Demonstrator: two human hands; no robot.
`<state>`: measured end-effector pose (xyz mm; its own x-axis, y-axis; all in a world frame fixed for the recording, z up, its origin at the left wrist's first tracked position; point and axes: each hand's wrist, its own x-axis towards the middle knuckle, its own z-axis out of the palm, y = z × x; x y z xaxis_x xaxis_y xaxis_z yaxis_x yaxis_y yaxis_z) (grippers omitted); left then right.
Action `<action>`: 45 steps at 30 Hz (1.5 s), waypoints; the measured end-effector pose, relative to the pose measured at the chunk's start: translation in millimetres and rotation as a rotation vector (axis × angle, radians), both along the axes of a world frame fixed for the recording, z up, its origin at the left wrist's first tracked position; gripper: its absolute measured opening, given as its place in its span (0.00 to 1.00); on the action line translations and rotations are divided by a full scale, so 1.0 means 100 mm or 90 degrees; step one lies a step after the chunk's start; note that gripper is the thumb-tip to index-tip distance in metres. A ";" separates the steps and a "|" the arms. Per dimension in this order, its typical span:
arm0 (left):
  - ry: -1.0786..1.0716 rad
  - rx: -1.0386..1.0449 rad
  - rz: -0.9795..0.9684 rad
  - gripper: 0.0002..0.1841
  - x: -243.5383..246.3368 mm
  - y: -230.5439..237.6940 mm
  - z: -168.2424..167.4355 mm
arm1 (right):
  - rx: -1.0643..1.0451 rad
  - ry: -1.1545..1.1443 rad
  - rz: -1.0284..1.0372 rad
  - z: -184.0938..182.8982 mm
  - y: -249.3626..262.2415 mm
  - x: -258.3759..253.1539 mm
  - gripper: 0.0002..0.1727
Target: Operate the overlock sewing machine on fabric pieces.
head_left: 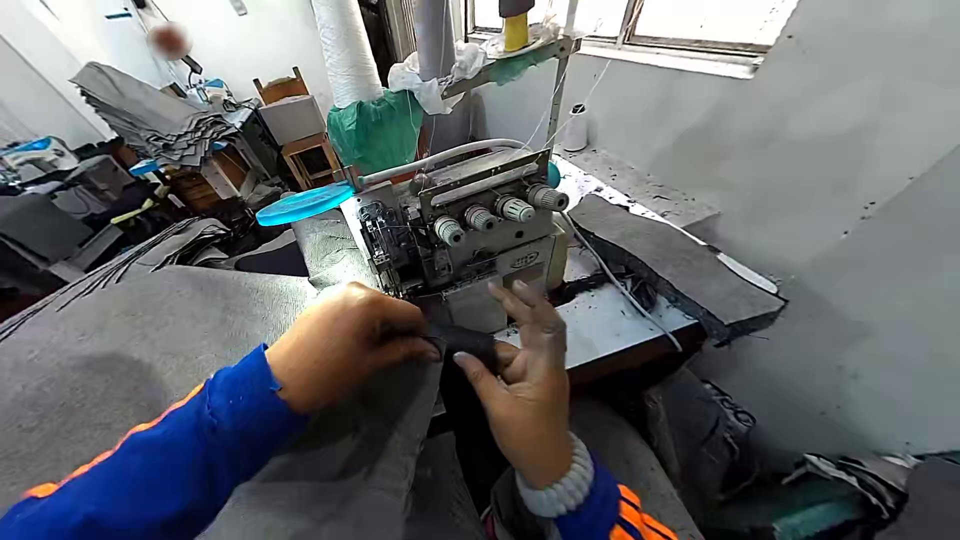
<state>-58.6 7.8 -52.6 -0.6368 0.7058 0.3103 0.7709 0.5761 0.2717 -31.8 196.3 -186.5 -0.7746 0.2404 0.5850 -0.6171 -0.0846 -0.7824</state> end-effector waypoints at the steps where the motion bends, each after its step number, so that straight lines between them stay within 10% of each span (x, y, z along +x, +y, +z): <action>1: 0.066 0.001 0.032 0.10 0.02 0.01 -0.03 | -0.005 -0.002 0.001 -0.01 -0.04 -0.02 0.47; 4: 0.080 0.046 0.082 0.09 0.07 0.12 -0.07 | -0.020 -0.020 0.035 0.02 -0.08 -0.01 0.52; 11: -0.528 0.164 0.080 0.03 -0.18 0.08 0.15 | 0.049 0.108 0.129 0.06 -0.05 -0.01 0.51; 17: -0.669 0.159 0.043 0.06 -0.19 -0.02 0.30 | 0.103 0.197 0.156 0.11 -0.05 -0.11 0.50; 27: -0.469 0.415 0.085 0.10 0.16 -0.10 0.04 | -0.092 0.063 0.223 0.06 -0.22 0.00 0.25; 45: 0.092 0.311 0.147 0.05 0.57 -0.17 0.09 | 0.093 0.170 0.141 0.18 -0.35 -0.01 0.09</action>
<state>-1.8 -8.9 -43.6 -0.6848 0.3045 0.6621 0.6885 0.5682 0.4507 -32.4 161.6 -168.2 -0.6141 -0.0165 0.7891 -0.7802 -0.1387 -0.6100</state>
